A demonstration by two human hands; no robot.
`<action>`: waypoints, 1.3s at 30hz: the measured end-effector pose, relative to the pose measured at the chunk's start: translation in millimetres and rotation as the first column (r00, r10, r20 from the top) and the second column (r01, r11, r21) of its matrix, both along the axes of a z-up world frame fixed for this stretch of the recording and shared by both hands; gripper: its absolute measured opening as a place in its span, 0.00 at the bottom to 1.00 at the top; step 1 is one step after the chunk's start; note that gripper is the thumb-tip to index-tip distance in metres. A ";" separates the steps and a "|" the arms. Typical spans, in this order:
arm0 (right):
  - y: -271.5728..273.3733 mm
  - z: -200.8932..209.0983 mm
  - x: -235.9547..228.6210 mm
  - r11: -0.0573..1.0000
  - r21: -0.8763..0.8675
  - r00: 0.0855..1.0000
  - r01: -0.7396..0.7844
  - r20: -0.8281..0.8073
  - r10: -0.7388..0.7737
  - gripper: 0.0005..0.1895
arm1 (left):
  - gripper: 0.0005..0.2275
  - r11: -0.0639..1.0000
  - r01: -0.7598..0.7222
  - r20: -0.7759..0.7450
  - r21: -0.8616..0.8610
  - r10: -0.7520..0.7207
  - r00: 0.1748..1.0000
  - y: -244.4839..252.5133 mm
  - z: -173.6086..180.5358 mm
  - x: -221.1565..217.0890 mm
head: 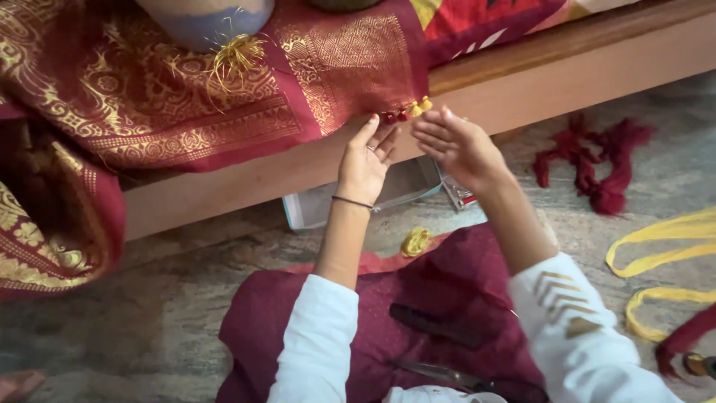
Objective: Trimming and attaching decorative tassels to the edge of a sari.
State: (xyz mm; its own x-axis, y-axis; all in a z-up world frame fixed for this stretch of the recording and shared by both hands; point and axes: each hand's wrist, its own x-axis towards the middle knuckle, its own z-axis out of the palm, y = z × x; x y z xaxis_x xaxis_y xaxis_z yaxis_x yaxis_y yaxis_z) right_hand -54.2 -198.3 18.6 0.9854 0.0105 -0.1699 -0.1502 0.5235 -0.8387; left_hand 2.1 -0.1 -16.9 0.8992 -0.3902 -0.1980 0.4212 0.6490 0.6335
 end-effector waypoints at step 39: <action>-19.8 70.5 7.2 0.918 -0.397 0.995 0.004 0.095 0.037 0.09 | 0.12 0.922 -0.103 0.108 -0.374 0.154 0.982 -26.0 41.3 -36.5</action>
